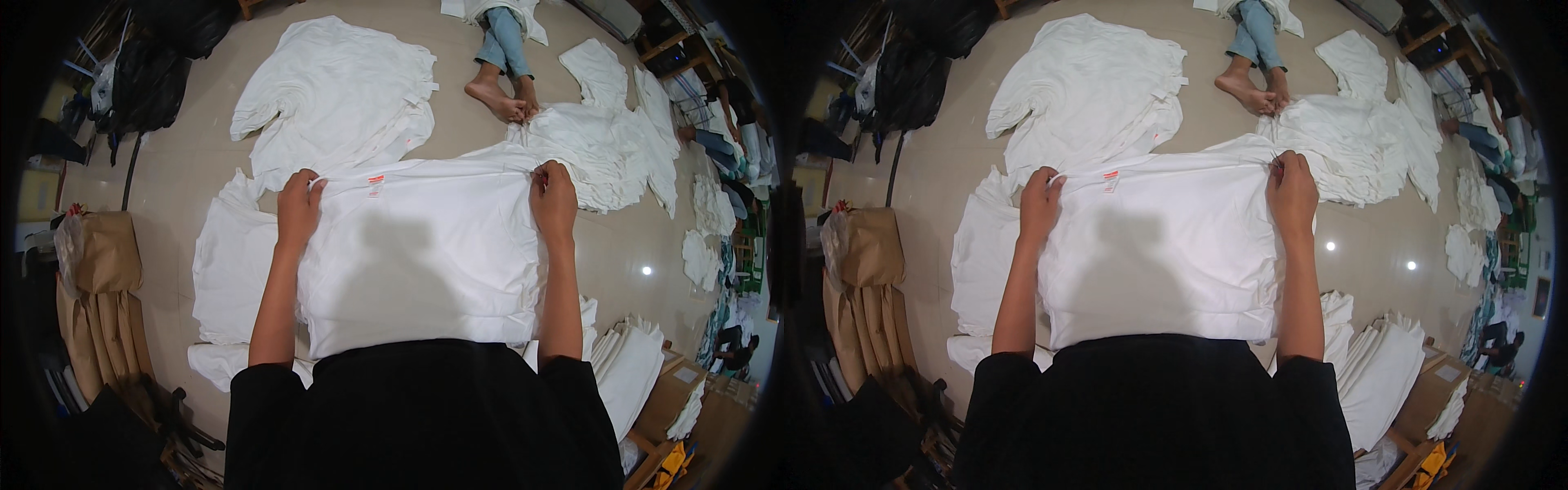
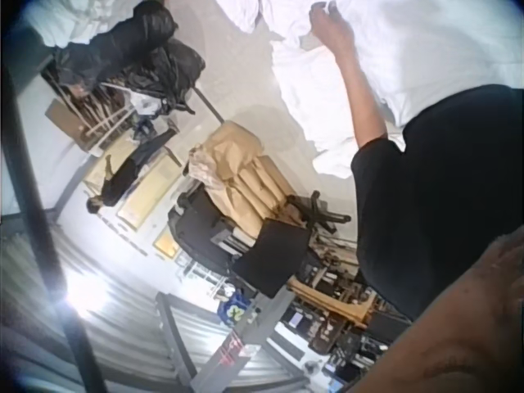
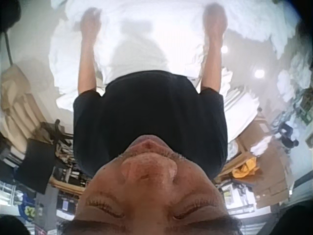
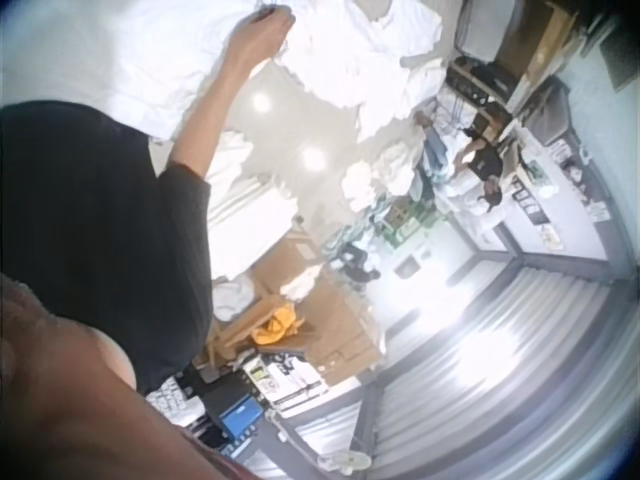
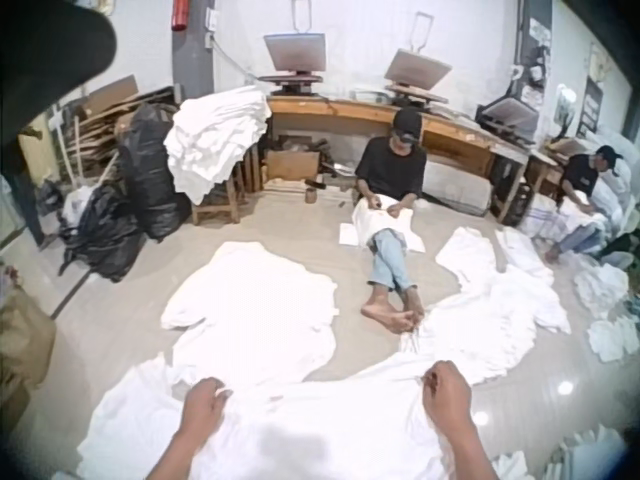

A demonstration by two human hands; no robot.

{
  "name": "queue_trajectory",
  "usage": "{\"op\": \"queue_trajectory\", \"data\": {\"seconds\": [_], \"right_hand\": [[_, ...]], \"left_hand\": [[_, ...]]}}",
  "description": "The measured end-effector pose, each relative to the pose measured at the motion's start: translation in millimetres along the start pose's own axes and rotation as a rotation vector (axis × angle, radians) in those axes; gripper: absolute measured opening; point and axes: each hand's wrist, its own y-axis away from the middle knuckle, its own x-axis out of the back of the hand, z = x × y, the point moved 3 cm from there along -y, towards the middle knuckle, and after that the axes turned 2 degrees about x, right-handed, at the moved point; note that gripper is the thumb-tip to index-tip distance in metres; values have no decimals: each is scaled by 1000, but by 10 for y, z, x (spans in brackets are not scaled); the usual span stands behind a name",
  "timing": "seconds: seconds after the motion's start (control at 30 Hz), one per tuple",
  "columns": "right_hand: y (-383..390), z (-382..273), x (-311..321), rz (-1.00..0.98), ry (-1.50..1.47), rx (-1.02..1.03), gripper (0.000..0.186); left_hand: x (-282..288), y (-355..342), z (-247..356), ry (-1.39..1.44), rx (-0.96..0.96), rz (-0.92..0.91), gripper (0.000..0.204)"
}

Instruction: The person trims loose threads from white t-shirts using a small pair of shears, picking up shirts one by one from a pile on the floor and setting them aside after trimming.

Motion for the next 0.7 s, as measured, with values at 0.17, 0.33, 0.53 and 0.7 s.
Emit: {"op": "queue_trajectory", "data": {"seconds": [0.17, 0.33, 0.53, 0.7], "right_hand": [[-16, -29, -173, -52, 163, -26, 12], [17, -467, -107, -17, -82, 48, 16], [-24, -1121, -645, -294, -376, 190, 14], [-91, -1371, -1668, -478, -377, 284, 20]], "left_hand": [[-377, 42, 62, -58, -64, -23, 16], [-606, 60, 107, 114, 2, -186, 18], [-806, -139, -80, 149, 15, -413, 16], [-826, -122, -82, 53, -45, -564, 16]]}}
